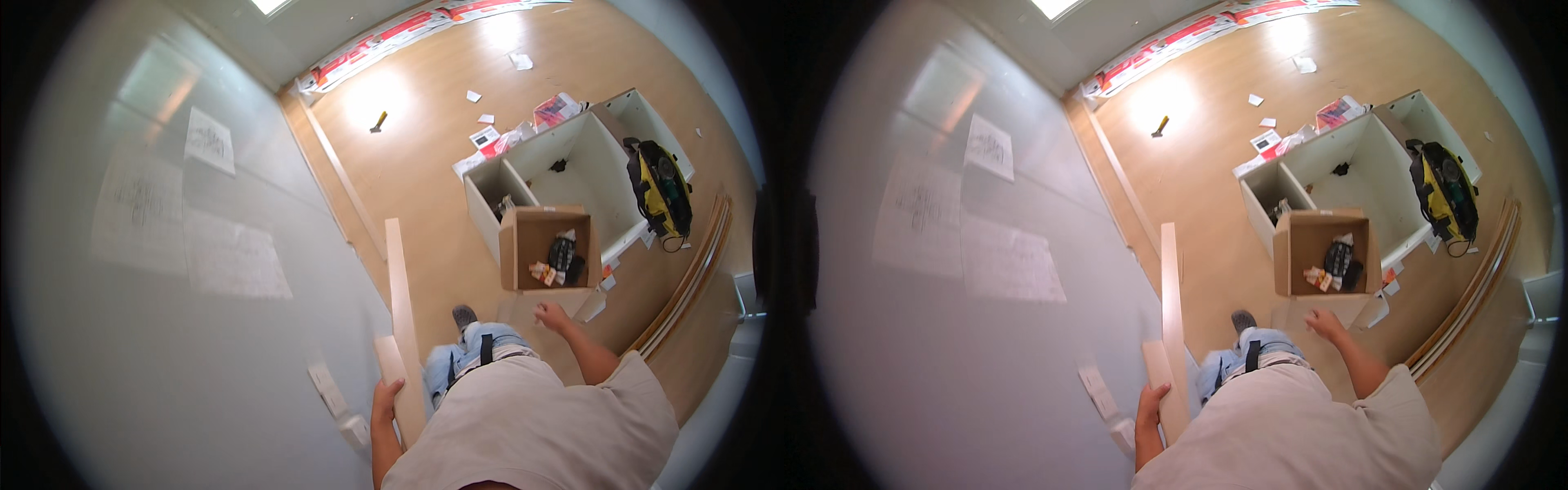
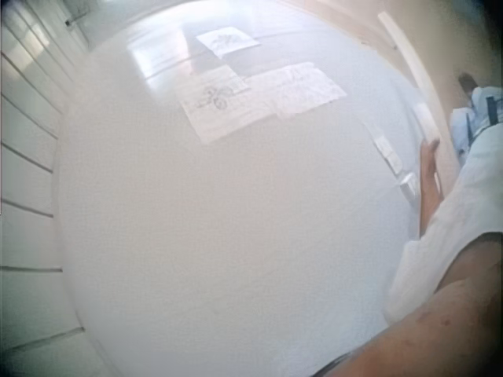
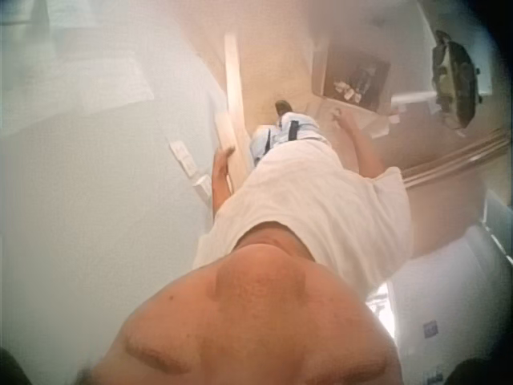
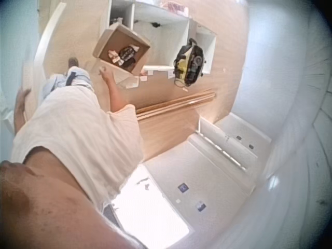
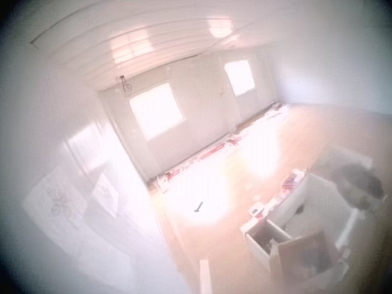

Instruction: The person cuts wooden trim pieces to size using a miter saw and then installs them along the base of a wall. They use a utility knife to trim the wood for a precise fit in the corner.

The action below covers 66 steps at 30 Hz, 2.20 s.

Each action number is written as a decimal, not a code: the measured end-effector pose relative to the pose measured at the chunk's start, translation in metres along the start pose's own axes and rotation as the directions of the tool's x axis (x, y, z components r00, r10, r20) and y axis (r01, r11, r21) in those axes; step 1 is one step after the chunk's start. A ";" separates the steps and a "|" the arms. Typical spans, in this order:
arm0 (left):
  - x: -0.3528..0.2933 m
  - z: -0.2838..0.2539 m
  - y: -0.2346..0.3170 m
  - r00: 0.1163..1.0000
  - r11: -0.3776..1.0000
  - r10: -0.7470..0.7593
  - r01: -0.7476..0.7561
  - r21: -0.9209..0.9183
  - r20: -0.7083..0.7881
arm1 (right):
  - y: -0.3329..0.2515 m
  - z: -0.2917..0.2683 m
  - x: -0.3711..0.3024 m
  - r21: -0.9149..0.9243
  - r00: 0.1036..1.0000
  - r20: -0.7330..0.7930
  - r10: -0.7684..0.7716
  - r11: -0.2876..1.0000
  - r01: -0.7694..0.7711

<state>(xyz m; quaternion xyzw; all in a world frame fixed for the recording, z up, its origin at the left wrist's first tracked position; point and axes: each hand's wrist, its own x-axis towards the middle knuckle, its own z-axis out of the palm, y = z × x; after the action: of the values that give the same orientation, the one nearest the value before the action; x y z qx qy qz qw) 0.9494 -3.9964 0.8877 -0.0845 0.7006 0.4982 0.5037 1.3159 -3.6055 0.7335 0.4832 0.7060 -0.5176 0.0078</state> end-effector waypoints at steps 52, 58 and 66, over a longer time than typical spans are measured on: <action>1.084 0.759 1.274 0.938 0.683 -0.015 -0.243 0.689 0.346 | -0.968 -0.898 1.130 0.706 0.032 -0.369 -0.929 -0.258 0.659; 1.160 0.872 1.429 0.937 0.718 0.021 -0.257 0.646 0.350 | -0.967 -1.010 1.294 0.794 -0.093 -0.247 -0.965 -0.257 0.551; 1.288 1.083 1.535 0.905 0.582 0.159 -0.409 0.703 0.395 | -0.629 -1.051 1.587 0.569 0.667 -0.657 0.350 0.811 0.135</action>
<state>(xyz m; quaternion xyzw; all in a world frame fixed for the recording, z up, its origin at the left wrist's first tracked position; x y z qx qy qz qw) 0.0543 -1.9032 0.8158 0.3274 0.7679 0.2312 0.4998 0.5504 -1.7570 0.8649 0.6716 0.4258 -0.4634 -0.3911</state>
